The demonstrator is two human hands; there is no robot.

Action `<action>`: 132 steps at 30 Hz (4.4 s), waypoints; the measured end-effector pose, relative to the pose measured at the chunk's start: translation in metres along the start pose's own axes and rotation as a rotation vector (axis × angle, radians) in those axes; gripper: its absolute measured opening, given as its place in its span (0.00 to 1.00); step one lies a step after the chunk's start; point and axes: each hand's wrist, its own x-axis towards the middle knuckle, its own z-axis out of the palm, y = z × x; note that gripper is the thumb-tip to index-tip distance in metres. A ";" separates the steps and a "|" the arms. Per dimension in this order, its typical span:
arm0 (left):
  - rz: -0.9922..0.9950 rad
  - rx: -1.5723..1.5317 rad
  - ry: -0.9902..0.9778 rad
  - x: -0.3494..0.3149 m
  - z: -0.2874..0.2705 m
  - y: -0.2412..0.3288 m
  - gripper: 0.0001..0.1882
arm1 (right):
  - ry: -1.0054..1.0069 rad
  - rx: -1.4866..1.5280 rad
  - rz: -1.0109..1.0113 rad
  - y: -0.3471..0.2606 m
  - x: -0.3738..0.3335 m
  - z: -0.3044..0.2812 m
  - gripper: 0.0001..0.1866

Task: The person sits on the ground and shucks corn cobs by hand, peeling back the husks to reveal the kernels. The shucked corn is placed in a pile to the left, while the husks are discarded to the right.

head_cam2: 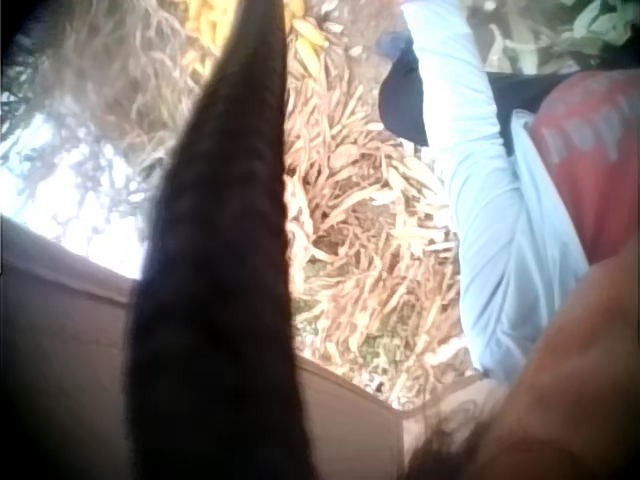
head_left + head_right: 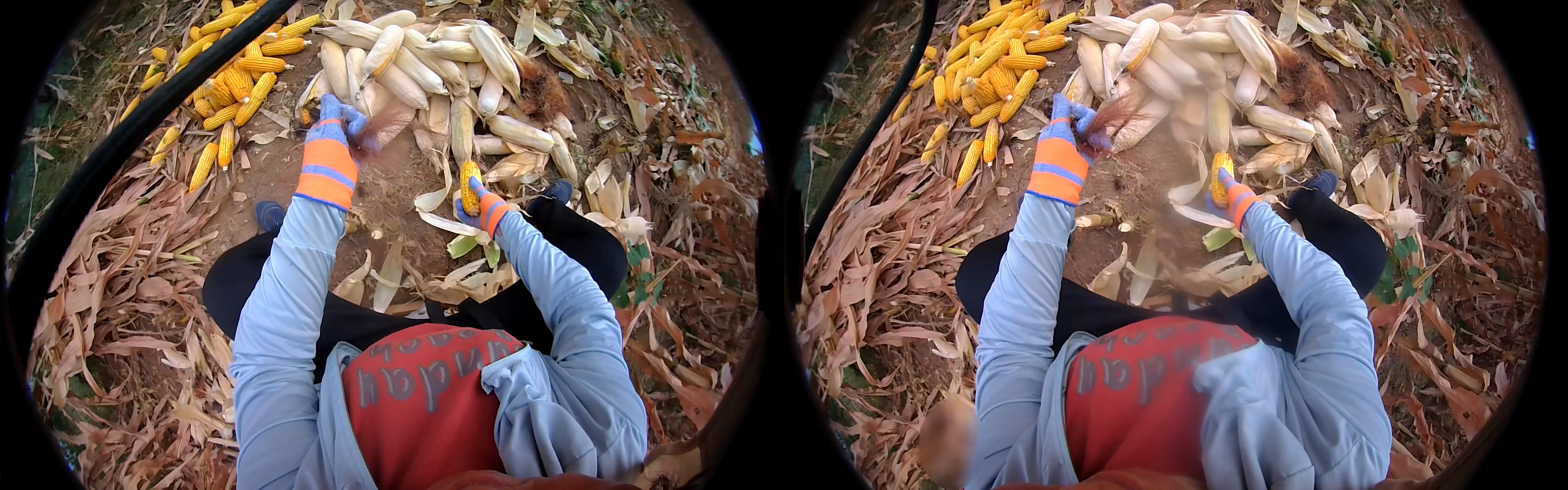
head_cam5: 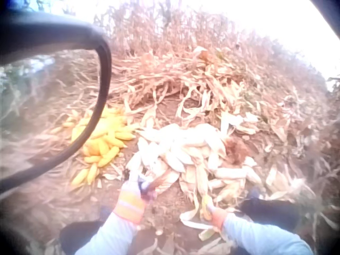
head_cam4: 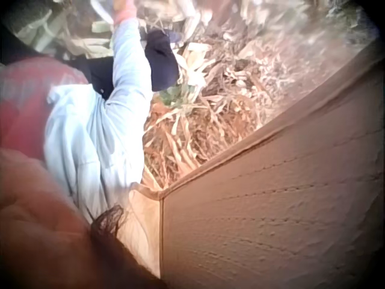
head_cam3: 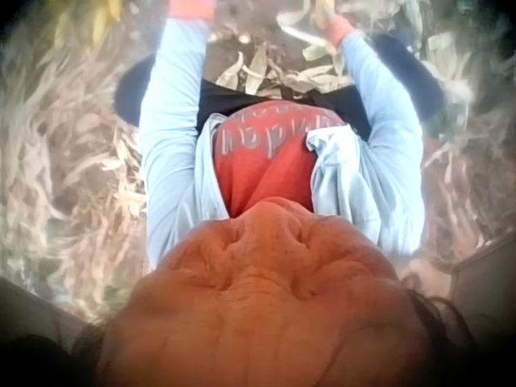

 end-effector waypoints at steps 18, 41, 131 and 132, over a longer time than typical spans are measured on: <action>0.196 0.852 -0.310 -0.027 0.021 -0.018 0.22 | -0.651 -1.505 -1.071 -0.086 -0.144 0.173 0.22; -0.228 0.031 -0.341 -0.017 0.018 -0.018 0.43 | -0.008 -1.011 -0.752 -0.186 -0.093 0.070 0.18; 0.365 1.173 -0.028 -0.072 0.005 0.084 0.18 | 0.024 -2.331 -1.284 -0.029 0.188 0.204 0.14; 0.364 1.158 -0.032 -0.071 0.005 0.084 0.18 | 0.053 -2.406 -1.192 -0.031 0.193 0.210 0.12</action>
